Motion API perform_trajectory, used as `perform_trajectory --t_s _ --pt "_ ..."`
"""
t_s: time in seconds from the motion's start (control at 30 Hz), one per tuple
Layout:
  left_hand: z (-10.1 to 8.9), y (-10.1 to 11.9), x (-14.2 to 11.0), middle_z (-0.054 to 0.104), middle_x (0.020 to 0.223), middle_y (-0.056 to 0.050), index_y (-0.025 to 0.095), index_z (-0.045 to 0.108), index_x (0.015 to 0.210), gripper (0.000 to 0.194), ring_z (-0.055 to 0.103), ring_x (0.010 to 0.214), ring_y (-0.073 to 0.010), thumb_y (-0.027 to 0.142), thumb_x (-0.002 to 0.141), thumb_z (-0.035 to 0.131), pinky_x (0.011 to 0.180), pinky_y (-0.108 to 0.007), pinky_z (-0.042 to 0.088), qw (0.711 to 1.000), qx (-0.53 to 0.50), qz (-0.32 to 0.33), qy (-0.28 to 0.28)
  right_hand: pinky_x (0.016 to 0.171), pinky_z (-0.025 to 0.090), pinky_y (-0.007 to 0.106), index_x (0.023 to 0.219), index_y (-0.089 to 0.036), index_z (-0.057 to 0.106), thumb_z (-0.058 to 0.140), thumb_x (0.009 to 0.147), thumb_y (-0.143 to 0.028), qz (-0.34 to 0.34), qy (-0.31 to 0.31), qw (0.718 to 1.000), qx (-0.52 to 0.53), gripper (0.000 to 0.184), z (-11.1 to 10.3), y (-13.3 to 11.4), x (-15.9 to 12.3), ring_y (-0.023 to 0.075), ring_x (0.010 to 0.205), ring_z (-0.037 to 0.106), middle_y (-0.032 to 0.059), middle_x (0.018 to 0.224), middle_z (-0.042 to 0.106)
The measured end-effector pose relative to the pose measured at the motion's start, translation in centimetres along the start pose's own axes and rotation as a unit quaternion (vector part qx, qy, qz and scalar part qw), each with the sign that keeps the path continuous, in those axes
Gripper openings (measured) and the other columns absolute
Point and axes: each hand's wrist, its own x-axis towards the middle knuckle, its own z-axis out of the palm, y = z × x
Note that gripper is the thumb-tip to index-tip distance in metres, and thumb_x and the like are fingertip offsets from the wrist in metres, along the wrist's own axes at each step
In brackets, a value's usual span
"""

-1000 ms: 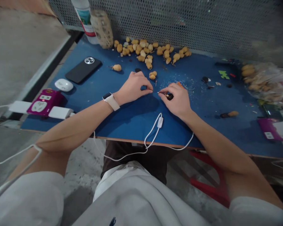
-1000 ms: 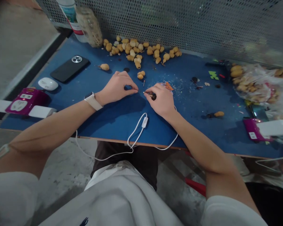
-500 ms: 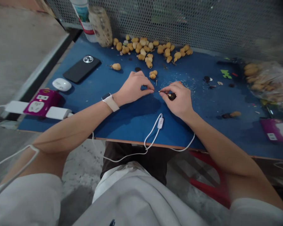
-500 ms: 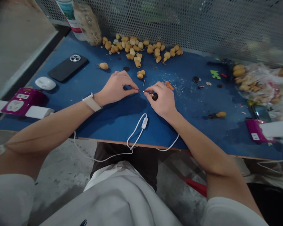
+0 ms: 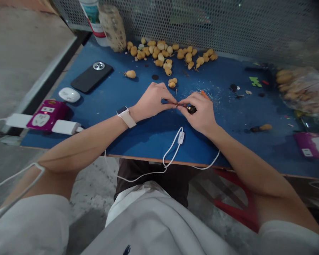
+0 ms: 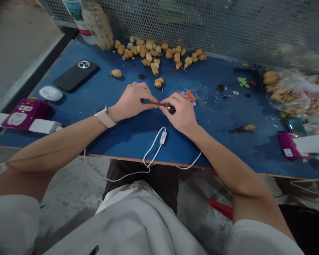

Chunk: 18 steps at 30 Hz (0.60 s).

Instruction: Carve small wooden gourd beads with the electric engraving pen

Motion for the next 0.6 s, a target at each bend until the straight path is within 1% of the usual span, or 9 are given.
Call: perform_trajectory --t_s 0.1,0.2,0.3,0.4,0.5,0.6 --pt "0.1 0.5 -0.1 0.091 0.104 -0.003 0.033 0.094 0.111 0.022 0.081 0.106 -0.0295 0.043 0.111 0.075 0.109 -0.056 0.055 1.000 0.007 0.012 0.012 0.097 0.069 0.054 0.103 -0.029 0.087 0.079 0.104 -0.033 -0.002 0.004 1.000 0.008 0.010 -0.1 0.1 0.0 0.0333 0.097 0.086 0.0068 0.104 0.091" --pt "0.2 0.8 -0.2 0.091 0.104 -0.002 0.035 0.093 0.113 0.025 0.082 0.105 -0.0304 0.047 0.114 0.071 0.114 -0.060 0.053 1.000 0.017 0.018 0.016 0.099 0.070 0.055 0.105 -0.029 0.088 0.081 0.103 -0.035 0.019 0.006 1.000 0.016 0.010 -0.3 0.3 -0.1 0.0341 0.099 0.088 0.0068 0.105 0.092" --pt "0.3 1.0 -0.3 0.091 0.105 -0.003 0.035 0.092 0.114 0.029 0.082 0.104 -0.0317 0.051 0.116 0.067 0.116 -0.064 0.052 1.000 0.021 0.018 0.011 0.098 0.072 0.054 0.110 -0.029 0.087 0.083 0.101 -0.036 0.043 0.001 0.998 0.035 0.012 -0.5 0.4 -0.3 0.0336 0.100 0.088 0.0066 0.107 0.092" --pt "0.2 1.0 -0.3 0.091 0.105 -0.003 0.033 0.091 0.113 0.030 0.082 0.104 -0.0320 0.052 0.115 0.068 0.115 -0.064 0.053 1.000 0.018 0.018 0.008 0.098 0.073 0.053 0.116 -0.030 0.083 0.083 0.100 -0.035 0.048 -0.003 0.996 0.072 0.017 -0.6 0.2 -0.3 0.0319 0.100 0.088 0.0062 0.109 0.091" --pt "0.2 1.0 -0.3 0.091 0.107 -0.002 0.034 0.091 0.117 0.027 0.081 0.103 -0.0315 0.049 0.115 0.068 0.115 -0.064 0.054 1.000 0.021 0.014 0.016 0.098 0.072 0.052 0.112 -0.030 0.081 0.081 0.101 -0.033 0.034 -0.007 0.997 0.073 0.011 -0.8 -0.2 -0.1 0.0296 0.092 0.086 0.0051 0.105 0.090" --pt "0.4 0.9 -0.4 0.092 0.117 -0.004 0.034 0.088 0.130 0.029 0.081 0.104 -0.0312 0.045 0.117 0.065 0.117 -0.064 0.054 0.999 0.030 0.014 0.023 0.096 0.070 0.051 0.105 -0.030 0.081 0.081 0.101 -0.030 0.027 -0.008 0.998 0.054 0.004 -1.0 -0.5 0.1 0.0291 0.088 0.084 0.0055 0.103 0.090"
